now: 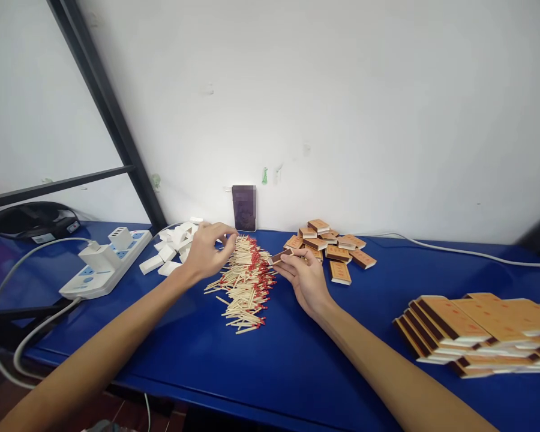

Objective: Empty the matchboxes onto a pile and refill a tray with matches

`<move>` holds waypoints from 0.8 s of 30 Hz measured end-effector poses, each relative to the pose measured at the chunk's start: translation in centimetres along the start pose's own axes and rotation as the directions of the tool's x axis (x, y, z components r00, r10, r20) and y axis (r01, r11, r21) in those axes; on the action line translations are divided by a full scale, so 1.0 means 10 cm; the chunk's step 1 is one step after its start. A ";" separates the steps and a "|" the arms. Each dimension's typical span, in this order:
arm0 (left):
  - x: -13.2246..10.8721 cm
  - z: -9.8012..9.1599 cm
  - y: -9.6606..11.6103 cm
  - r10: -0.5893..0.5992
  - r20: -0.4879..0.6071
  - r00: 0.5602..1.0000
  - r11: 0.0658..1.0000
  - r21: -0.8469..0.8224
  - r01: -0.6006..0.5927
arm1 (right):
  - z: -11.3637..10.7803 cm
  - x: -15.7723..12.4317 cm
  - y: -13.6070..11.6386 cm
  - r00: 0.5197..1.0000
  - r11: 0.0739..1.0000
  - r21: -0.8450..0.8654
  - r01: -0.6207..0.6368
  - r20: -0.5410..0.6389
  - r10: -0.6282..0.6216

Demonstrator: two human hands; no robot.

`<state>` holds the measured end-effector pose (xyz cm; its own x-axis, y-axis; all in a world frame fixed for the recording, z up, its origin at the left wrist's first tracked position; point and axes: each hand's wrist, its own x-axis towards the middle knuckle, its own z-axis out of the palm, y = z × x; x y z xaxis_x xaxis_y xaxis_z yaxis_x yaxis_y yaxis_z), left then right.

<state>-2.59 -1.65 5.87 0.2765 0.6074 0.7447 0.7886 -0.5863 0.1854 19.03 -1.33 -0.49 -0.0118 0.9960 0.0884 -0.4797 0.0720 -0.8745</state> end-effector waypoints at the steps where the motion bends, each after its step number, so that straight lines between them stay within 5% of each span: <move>1: -0.02 0.02 0.01 0.039 0.002 0.999 0.999 -0.029 -0.039 | 0.00 0.00 0.00 1.000 1.000 0.003 -0.005 0.006 0.005; 12: -0.22 0.02 -0.09 0.286 0.091 0.954 0.946 -0.186 -0.266 | 0.03 -0.07 -0.07 0.998 0.999 -0.033 -0.007 0.060 0.009; 16: -0.27 -0.05 -0.09 0.288 0.033 0.957 0.924 -0.270 -0.269 | 0.03 -0.09 -0.07 0.995 0.995 -0.088 0.057 0.089 -0.049; 24: -0.34 0.08 0.01 0.321 0.082 0.943 0.925 -0.243 -0.294 | -0.09 -0.07 -0.03 0.963 0.927 -0.292 0.233 0.203 -0.178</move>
<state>-3.01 -3.34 2.90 0.5595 0.4287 0.7094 0.5145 -0.8506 0.1082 19.99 -2.00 -0.72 -0.1037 0.9356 0.3376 -0.1912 0.3143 -0.9299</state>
